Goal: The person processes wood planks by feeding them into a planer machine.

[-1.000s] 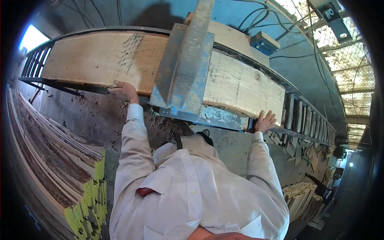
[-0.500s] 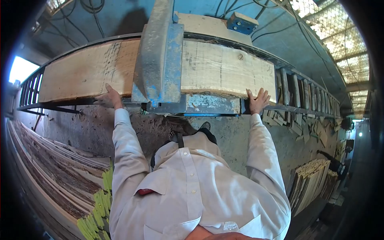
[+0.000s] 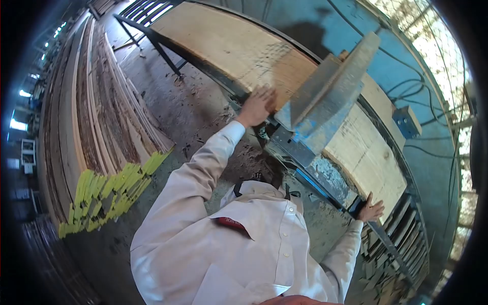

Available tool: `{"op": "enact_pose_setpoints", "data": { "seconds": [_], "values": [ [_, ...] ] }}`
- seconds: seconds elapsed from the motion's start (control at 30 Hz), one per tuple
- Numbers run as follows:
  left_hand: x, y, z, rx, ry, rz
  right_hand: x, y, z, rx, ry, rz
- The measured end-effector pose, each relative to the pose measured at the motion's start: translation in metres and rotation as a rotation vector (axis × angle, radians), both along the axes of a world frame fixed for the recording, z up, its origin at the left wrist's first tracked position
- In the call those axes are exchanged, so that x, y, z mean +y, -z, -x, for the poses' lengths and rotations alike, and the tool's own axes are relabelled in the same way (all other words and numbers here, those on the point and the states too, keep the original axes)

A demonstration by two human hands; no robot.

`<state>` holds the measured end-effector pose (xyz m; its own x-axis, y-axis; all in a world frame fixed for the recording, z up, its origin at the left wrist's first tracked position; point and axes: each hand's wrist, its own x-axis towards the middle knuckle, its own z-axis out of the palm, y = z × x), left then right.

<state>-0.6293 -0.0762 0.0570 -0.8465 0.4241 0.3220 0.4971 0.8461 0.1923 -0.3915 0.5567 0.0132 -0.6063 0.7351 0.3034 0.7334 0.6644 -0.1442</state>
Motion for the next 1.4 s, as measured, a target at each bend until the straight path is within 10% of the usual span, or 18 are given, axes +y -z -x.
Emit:
{"op": "enact_pose_setpoints", "data": {
  "seconds": [0.4,0.53,0.6,0.77,0.87,0.97,1.07,1.17,1.4],
  "values": [
    [0.019,0.031,-0.119,-0.128,-0.248,-0.271,-0.023,-0.032,0.005,-0.104,0.077,0.156],
    [-0.018,0.147,-0.2,-0.366,-0.571,-0.489,-0.008,-0.022,-0.002,-0.252,-0.269,-0.136],
    [-0.073,0.333,-0.276,-0.699,-0.508,-0.345,-0.095,-0.053,0.003,0.177,-0.593,0.103],
    [-0.139,0.31,-0.461,-1.366,-0.948,-0.124,-0.269,-0.057,-0.002,0.207,-0.902,0.399],
    [-0.149,0.321,-0.547,-1.323,-1.259,-0.347,-0.341,-0.075,0.012,-0.025,-0.979,0.728],
    [-0.152,0.319,-0.565,-1.238,-1.091,-0.271,-0.387,-0.056,0.032,-0.195,-1.088,0.923],
    [-0.158,0.312,-0.565,-1.116,-0.83,-0.178,-0.418,-0.052,0.047,-0.235,-1.202,0.984],
    [-0.155,0.265,-0.494,-1.105,-1.457,-1.294,-0.452,-0.06,0.063,-0.27,-1.28,1.05],
    [-0.203,0.203,-0.329,-0.678,-1.115,-0.964,-0.531,-0.034,0.091,-0.448,-1.179,1.441]
  ]
}}
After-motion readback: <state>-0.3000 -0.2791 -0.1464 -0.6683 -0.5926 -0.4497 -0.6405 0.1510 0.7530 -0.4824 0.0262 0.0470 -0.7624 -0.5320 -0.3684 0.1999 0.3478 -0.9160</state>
